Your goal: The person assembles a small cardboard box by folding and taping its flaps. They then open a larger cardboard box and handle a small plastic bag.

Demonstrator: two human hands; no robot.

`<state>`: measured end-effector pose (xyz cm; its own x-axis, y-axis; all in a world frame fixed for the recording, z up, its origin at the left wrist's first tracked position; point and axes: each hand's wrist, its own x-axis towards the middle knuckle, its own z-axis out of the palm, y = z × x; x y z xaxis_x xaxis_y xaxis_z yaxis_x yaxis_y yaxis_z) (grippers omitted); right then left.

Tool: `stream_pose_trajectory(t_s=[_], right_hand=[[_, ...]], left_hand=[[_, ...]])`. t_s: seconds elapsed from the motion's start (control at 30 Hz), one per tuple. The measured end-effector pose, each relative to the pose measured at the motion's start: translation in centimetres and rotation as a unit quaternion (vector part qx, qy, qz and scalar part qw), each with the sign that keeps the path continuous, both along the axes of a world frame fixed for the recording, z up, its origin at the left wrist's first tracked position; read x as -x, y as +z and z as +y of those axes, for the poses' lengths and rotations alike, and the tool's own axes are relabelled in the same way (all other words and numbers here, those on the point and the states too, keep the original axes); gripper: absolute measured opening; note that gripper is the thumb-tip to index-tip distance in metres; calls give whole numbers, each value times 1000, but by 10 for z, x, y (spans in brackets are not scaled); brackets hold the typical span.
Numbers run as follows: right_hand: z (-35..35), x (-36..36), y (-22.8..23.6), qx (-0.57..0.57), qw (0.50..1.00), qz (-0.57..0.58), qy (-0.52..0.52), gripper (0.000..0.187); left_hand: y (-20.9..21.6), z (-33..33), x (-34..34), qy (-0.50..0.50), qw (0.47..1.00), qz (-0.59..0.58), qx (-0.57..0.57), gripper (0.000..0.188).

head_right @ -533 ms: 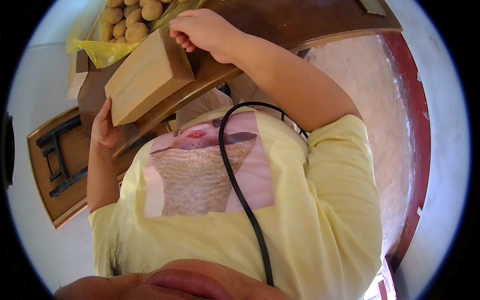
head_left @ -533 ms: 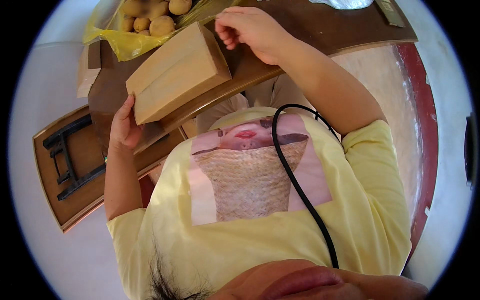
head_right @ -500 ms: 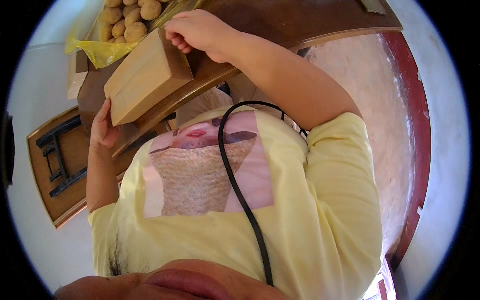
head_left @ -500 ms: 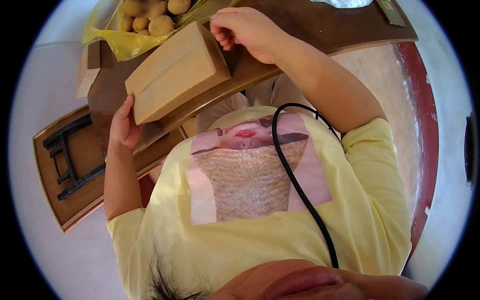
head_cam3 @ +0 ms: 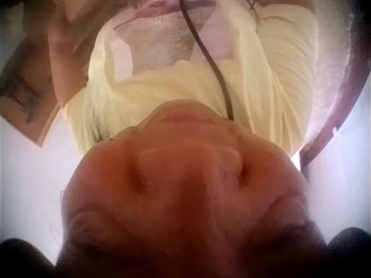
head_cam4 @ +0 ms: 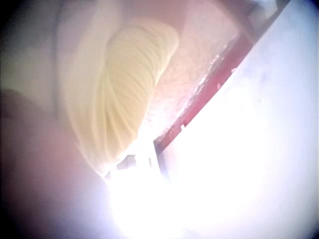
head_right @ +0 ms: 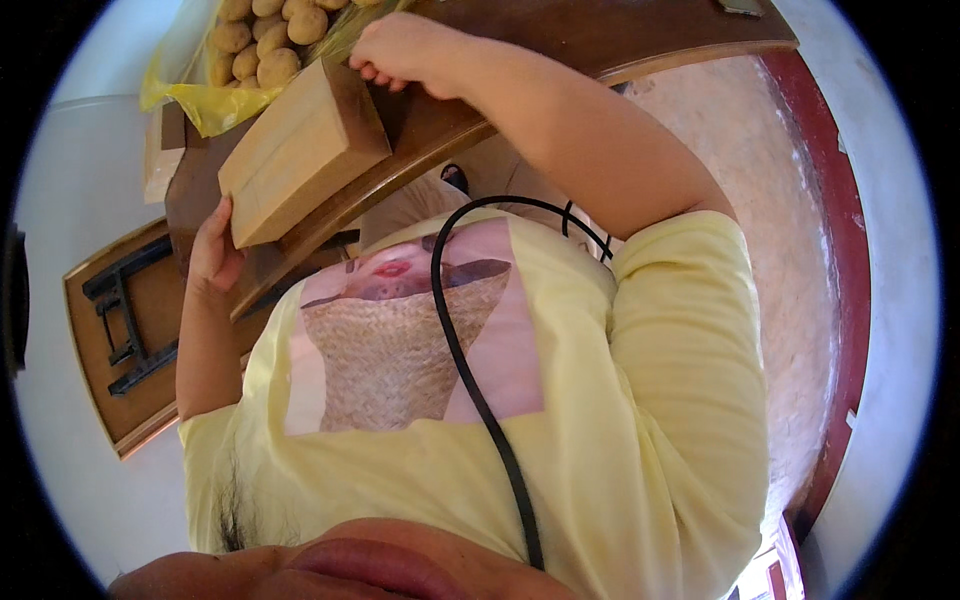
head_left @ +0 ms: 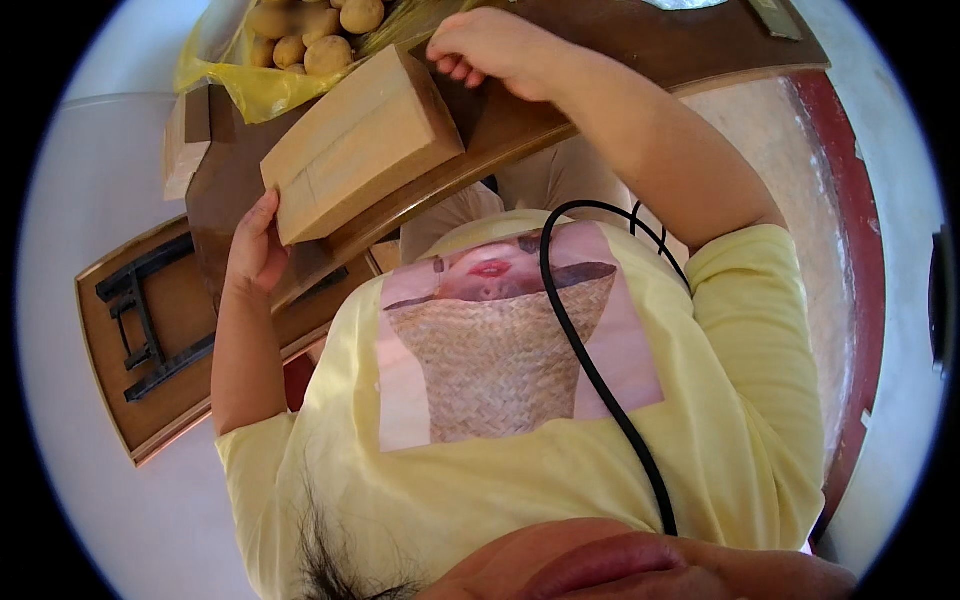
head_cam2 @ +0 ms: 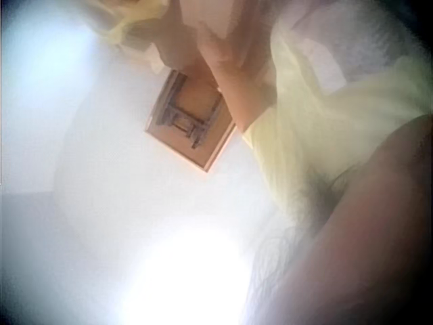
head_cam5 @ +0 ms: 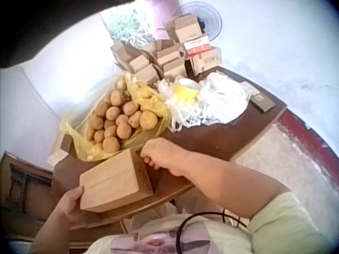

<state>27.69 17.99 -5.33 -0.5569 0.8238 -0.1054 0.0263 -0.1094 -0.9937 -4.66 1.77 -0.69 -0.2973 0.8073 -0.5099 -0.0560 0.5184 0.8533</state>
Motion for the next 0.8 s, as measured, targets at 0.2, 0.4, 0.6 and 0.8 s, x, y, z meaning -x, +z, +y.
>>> stream_pose_trajectory(t_s=[0.2,0.4,0.6,0.8], right_hand=[[-39,-16,4,-405,908,-106,-24,38],[-71,-8,3,-337,938,-83,2,49],[-66,-6,39,-658,726,-201,-7,52],[-66,18,38,-663,705,-241,69,57]], left_hand=[[-1,-6,0,5,1000,-11,-18,38],[-10,-7,-1,20,998,7,-61,41],[-11,-11,-12,32,984,106,-137,52],[-16,-24,-4,-171,749,532,-356,62]])
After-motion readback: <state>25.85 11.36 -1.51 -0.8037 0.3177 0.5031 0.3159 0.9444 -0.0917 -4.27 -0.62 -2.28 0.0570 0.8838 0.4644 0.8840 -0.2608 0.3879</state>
